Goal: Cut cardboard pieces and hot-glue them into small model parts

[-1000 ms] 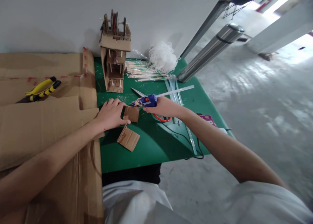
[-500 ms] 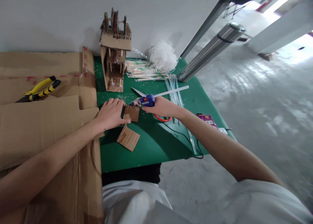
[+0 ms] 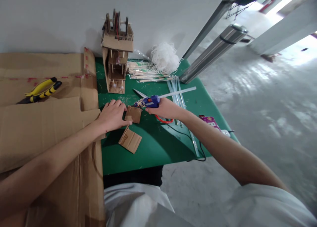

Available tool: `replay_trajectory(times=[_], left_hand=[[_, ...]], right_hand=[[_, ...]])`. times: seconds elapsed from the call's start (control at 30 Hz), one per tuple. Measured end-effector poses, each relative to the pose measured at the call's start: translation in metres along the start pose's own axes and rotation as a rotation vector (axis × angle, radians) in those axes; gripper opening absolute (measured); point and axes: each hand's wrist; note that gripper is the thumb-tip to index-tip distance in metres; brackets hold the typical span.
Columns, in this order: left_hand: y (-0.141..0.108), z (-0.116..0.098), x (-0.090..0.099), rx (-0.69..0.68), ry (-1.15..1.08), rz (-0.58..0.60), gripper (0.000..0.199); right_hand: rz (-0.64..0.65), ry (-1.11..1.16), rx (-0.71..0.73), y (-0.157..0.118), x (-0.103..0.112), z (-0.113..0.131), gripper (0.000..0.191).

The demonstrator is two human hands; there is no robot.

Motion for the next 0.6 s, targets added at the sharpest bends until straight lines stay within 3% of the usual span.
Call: replay_trajectory(times=[0.13, 0.37, 0.6], left_hand=[[0.001, -0.002, 0.003, 0.038, -0.069, -0.004, 0.052], [0.000, -0.005, 0.007, -0.029, -0.130, -0.191, 0.012], [-0.001, -0.004, 0.007, -0.106, -0.136, -0.250, 0.005]], right_hand=[[0.054, 0.127, 0.016, -0.008, 0.004, -0.001, 0.030], [0.064, 0.223, 0.011, -0.019, 0.008, -0.008, 0.030], [0.165, 0.480, 0.098, -0.018, 0.003, -0.019, 0.031]])
Point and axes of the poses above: each hand's wrist, its own y-axis towards the middle knuckle, its own x-axis out of the back of the hand, z = x × y, and after that the axes turned 6 degrees about -y, right-handed
